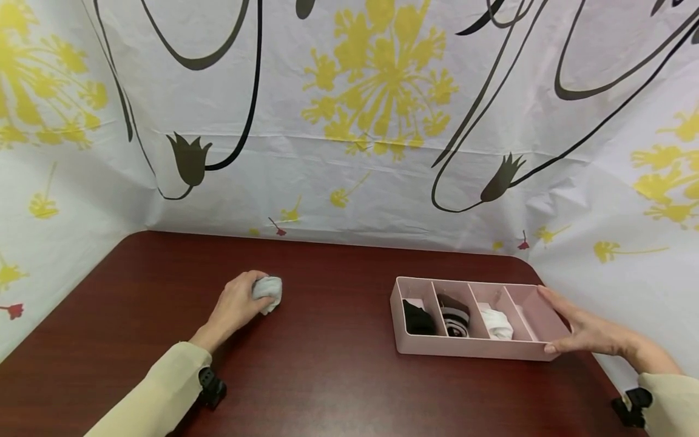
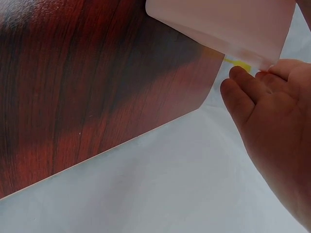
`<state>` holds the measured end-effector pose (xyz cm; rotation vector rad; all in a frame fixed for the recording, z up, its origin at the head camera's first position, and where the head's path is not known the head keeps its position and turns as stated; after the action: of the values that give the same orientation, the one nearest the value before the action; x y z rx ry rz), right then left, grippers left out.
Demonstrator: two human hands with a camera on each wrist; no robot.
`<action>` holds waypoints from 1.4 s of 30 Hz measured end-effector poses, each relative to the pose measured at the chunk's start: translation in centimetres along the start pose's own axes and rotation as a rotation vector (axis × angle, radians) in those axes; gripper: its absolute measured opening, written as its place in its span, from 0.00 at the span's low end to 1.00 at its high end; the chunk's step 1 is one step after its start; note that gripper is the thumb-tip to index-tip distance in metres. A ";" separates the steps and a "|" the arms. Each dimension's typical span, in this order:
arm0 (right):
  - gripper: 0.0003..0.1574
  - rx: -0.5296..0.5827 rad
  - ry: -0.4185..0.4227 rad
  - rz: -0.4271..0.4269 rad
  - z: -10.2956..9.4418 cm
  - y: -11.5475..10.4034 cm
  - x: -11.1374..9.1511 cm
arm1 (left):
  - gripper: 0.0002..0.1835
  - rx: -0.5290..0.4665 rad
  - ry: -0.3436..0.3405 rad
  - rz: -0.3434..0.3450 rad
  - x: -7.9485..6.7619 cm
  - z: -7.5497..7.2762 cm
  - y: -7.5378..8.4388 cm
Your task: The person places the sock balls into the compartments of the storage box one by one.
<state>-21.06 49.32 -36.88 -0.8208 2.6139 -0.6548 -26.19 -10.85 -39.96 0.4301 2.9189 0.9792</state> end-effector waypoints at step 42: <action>0.65 0.080 -0.032 0.041 -0.1 -0.6 0.0 | 0.17 -0.284 -0.157 0.219 8.1 14.2 33.7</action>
<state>-20.84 48.91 -36.49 -0.7457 2.5509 -0.7244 -23.94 25.39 -30.83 0.7799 2.5807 1.2973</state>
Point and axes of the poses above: each hand's wrist, its own x-axis towards the middle knuckle, its own z-axis out of the palm, y = z × x, the point moved 5 cm from there along x, towards the middle knuckle, and after that the axes turned 14 degrees about -y, right-handed, at the moved point
